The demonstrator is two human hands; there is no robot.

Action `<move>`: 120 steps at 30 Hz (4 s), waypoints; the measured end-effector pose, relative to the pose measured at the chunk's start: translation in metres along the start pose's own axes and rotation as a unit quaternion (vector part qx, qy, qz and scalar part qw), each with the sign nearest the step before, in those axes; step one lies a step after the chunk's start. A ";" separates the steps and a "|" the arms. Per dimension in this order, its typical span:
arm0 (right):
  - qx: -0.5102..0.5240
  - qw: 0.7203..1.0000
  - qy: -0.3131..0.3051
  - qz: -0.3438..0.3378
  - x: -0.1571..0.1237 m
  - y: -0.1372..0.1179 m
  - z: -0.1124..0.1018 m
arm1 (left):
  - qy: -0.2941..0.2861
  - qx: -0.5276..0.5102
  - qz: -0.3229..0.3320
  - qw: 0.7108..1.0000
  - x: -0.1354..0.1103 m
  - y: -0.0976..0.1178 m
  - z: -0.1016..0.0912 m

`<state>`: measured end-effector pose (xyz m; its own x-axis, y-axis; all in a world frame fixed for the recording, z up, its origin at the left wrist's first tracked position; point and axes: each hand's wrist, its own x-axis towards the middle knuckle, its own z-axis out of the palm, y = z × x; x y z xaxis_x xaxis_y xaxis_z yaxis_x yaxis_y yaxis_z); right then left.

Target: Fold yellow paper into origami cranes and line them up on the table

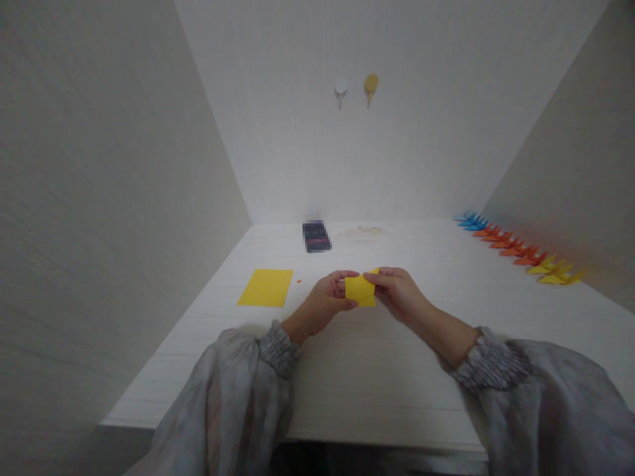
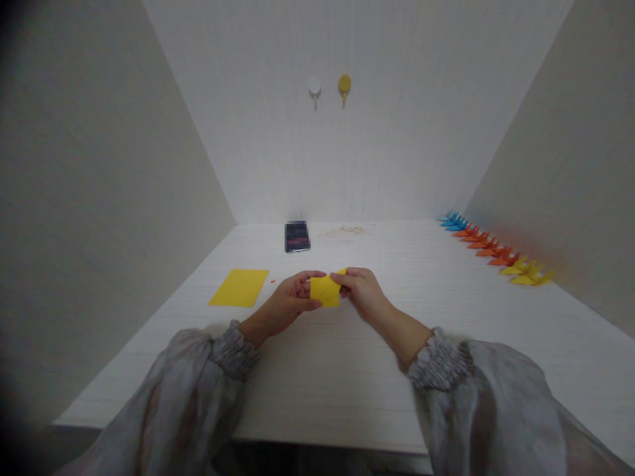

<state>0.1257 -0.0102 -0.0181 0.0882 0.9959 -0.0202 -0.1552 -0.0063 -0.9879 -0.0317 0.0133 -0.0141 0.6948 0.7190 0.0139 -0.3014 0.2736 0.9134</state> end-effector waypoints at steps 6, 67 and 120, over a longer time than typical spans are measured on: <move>0.037 0.998 -0.046 0.014 0.000 0.000 -0.001 | 0.045 -0.020 0.017 0.999 0.000 -0.003 -0.001; 0.046 0.998 0.005 -0.045 -0.001 -0.002 0.002 | 0.163 0.125 0.021 0.978 0.002 0.005 -0.007; -0.035 0.995 -0.083 -0.050 -0.005 -0.005 0.001 | 0.170 0.018 0.098 0.980 0.000 0.009 -0.006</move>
<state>0.1247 -0.0153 -0.0129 -0.0647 0.9929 0.0996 -0.0846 0.0940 -0.9920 -0.0383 0.0200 -0.0081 0.3662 0.9287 0.0588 -0.3796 0.0914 0.9206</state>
